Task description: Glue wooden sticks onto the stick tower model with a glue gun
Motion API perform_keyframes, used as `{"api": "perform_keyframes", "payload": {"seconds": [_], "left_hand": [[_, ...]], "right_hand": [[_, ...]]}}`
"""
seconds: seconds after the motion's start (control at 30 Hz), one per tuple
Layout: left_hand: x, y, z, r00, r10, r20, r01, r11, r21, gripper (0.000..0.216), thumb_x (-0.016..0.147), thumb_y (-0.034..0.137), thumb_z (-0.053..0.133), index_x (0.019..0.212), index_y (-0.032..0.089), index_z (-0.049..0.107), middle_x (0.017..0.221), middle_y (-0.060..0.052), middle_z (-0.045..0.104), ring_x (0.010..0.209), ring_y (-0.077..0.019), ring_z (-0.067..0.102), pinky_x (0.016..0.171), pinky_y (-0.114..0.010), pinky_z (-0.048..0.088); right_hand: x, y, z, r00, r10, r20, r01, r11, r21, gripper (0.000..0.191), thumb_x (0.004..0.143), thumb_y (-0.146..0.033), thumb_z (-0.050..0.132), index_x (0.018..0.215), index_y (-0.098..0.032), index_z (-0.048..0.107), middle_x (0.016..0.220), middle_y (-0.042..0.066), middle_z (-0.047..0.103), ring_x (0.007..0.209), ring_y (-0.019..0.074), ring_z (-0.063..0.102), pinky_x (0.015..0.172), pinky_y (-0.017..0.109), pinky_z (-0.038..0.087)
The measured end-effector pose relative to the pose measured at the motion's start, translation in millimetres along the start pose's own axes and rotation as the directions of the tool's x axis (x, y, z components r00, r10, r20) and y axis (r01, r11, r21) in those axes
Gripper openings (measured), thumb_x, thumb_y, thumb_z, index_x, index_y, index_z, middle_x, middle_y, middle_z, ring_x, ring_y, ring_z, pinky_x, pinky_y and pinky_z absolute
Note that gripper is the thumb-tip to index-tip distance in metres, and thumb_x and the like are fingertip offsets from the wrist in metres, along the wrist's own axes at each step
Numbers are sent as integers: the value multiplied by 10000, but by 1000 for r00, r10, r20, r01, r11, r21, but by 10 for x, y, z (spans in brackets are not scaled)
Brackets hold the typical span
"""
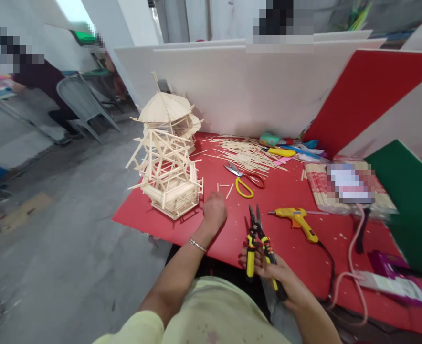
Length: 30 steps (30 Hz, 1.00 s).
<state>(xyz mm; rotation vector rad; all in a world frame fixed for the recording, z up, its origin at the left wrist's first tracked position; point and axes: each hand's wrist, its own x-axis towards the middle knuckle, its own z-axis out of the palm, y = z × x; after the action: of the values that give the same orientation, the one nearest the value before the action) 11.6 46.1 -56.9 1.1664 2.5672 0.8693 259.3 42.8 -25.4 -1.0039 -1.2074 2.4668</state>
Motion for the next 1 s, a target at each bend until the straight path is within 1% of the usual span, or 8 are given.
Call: {"api": "perform_keyframes", "payload": {"seconds": [0.13,0.3,0.37,0.47,0.53,0.63,0.8,1.0], "left_hand": [[-181,-120,-130,1000,-25,-15,25,999,-37,181,844,79,520,955,102,661,901,-192,634,898,-303,635,816,-366,457],[-652,-223,-498,999,-15,-46,9,992,-123,184,853,124,566,985,183,678,984,-145,648,851,-247,622,799,-332,471],[-885,-279,-729,998,52,-44,-63,943,-328,188,867,172,592,1022,208,692,1014,-125,656,902,-239,617,839,-329,474],[-1174,-396,-1152,997,-33,67,69,751,-656,194,901,373,632,871,199,714,791,-66,658,729,-175,603,707,-266,479],[-1281,-481,-1444,960,-211,184,268,502,-823,318,890,493,629,958,191,705,618,-4,595,429,-84,427,440,-206,337],[-1307,-564,-1814,904,-270,331,386,188,-903,324,873,477,655,1050,206,654,590,22,606,301,-37,269,330,-186,181],[-1153,-545,-2099,868,-273,415,433,6,-901,203,794,314,749,861,166,627,656,-7,629,346,-12,315,312,-138,166],[-985,-551,-2085,813,-272,515,498,-131,-857,205,790,233,736,955,132,667,668,9,561,404,2,302,319,-94,165]], "right_hand": [[71,-39,-3,998,-10,54,13,999,-50,437,614,-253,739,1047,-199,735,1214,128,708,1226,348,610,1078,529,443],[125,-30,25,995,-5,96,15,994,-107,455,615,-277,740,1068,-227,741,1252,115,698,1211,361,622,1106,561,407],[117,-24,38,994,10,112,3,993,-119,470,618,-282,739,1087,-240,741,1262,112,696,1212,367,622,1105,572,405],[105,-33,63,991,6,136,16,987,-158,518,636,-293,733,1153,-256,725,1303,111,677,1254,370,595,1103,570,409],[125,-51,97,987,13,158,19,980,-197,525,639,-309,736,1162,-261,722,1326,108,664,1278,370,577,1104,560,410],[208,-89,206,976,63,207,0,956,-293,518,629,-324,745,1143,-262,725,1329,101,665,1278,369,573,1102,546,409],[357,-160,518,950,143,277,-20,914,-406,546,626,-311,702,1167,-237,711,1298,102,682,1274,356,571,1117,537,379],[447,-133,671,942,160,294,-35,921,-387,599,610,-291,694,1207,-237,687,1274,102,694,1243,347,587,1084,524,410]]}}
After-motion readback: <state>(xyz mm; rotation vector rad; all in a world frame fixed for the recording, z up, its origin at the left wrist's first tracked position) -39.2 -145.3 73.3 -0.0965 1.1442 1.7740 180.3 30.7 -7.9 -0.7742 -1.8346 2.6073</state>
